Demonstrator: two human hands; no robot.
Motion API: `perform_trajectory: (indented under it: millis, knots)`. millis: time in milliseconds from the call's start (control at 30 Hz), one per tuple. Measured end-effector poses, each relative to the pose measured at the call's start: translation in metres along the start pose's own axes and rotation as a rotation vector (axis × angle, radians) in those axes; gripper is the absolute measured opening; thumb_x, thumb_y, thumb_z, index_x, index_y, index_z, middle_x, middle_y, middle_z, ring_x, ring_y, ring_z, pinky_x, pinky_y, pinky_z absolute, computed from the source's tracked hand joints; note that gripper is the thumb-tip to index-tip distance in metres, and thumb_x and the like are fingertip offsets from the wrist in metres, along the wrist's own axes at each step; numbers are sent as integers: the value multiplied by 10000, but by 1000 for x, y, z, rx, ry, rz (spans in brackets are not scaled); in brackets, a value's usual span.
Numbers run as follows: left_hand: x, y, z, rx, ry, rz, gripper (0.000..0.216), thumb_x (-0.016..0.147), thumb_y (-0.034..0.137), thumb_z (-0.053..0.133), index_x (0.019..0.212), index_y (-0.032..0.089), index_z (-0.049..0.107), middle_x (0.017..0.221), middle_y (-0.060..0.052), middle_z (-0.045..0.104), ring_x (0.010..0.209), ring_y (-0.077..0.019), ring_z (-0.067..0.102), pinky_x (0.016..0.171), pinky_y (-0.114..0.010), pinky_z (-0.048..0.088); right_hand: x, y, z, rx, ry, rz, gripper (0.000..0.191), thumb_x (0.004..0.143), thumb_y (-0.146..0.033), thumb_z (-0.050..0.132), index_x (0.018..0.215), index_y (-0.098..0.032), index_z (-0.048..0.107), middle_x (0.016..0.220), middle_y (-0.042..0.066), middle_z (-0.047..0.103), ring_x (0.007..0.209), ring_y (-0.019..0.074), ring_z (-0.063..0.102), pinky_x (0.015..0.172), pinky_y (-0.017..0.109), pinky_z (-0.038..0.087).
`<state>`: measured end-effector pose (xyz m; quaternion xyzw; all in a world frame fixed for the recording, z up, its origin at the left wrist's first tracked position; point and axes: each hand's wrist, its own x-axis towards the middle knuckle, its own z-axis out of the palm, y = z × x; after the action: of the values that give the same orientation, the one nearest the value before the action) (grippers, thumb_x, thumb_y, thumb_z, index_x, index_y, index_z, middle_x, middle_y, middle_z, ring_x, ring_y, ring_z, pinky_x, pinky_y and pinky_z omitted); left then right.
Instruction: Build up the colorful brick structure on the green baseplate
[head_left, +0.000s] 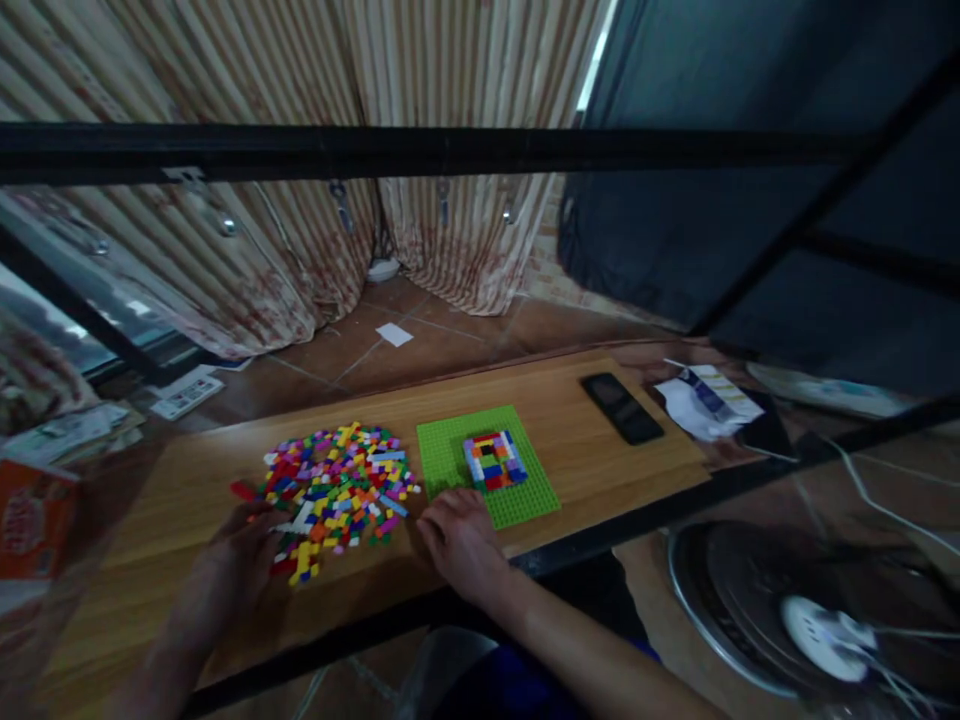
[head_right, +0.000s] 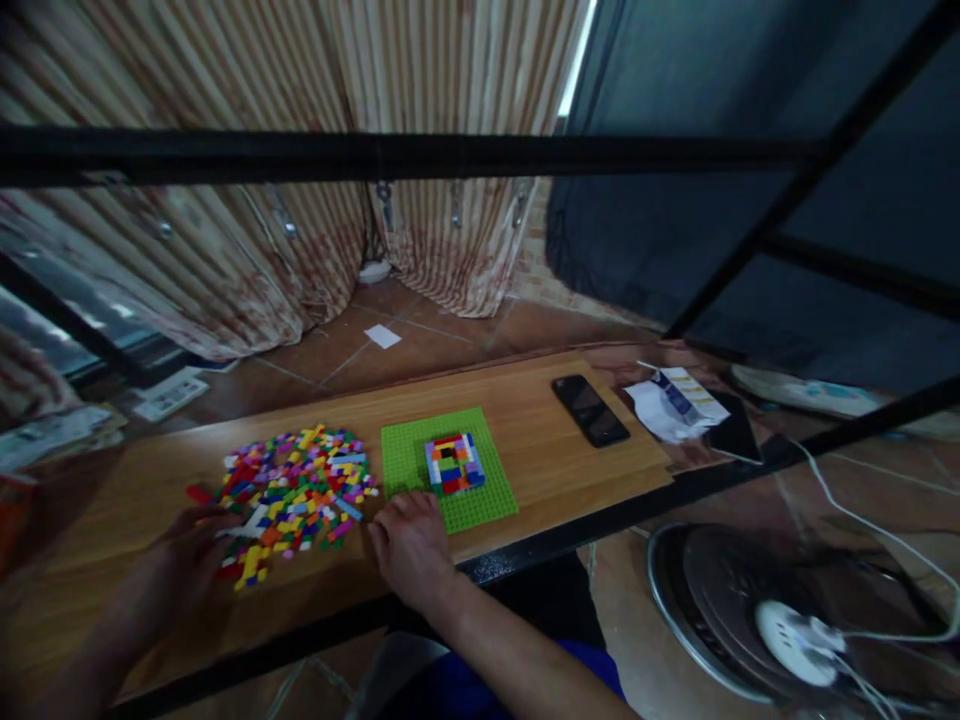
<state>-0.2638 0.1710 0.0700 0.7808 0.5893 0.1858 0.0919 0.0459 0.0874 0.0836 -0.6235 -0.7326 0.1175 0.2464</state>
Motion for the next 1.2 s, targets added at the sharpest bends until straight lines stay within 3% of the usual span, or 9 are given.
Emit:
perform_trajectory:
  millis: [100,300,433,533,633,767,1067,1200]
  knots:
    - [-3,10,-8,12,50,-9,337,827,445,427,837,216,674,1087,-147,655,748,-285,680,654,-441,564,-3,2,-1,62,32,-13,188,922,-242,540,781,-207,660,832,17,650,865,165,562,828,307,386]
    - [-11,45,-25,-67,88,-124,298,839,429,467,888,197,647,910,-80,691,688,-182,654,611,-288,520,-7,0,-4,210,98,-26,218,940,-250,507,805,-202,672,839,39,663,861,183,590,820,329,406]
    - [-15,70,-19,-239,127,-306,294,827,431,509,906,184,648,726,-36,684,599,-155,622,554,-247,481,1,-15,-4,404,96,13,201,937,-280,506,856,-214,679,879,32,690,876,181,620,833,329,445]
    - [-22,92,-4,-442,227,-362,298,795,450,579,901,178,643,749,-34,698,646,-160,643,593,-250,503,11,-31,3,632,75,110,194,918,-330,525,932,-211,677,856,27,693,787,162,639,746,299,486]
    - [-28,116,6,-528,279,-339,298,798,446,609,927,179,648,825,-41,706,711,-165,658,649,-263,518,25,-42,14,868,49,213,292,872,-403,583,1073,-198,636,852,27,692,751,159,651,692,287,507]
    - [-28,137,10,-498,235,-277,255,835,404,579,937,187,668,825,-31,697,709,-163,651,666,-273,519,39,-47,26,1040,-1,245,397,836,-415,619,1166,-196,588,890,33,699,794,162,668,725,294,526]
    - [-17,136,30,-523,234,-211,201,840,339,583,940,195,681,877,-45,709,781,-181,665,722,-297,526,51,-44,47,1091,70,348,303,780,-273,611,1074,-213,654,836,18,695,774,165,658,757,316,530]
    - [-18,149,28,-700,186,-225,181,816,334,617,912,191,673,850,-32,701,771,-166,655,725,-279,522,49,-38,43,1164,110,345,270,765,-290,615,1018,-221,681,781,0,670,716,150,624,707,290,515]
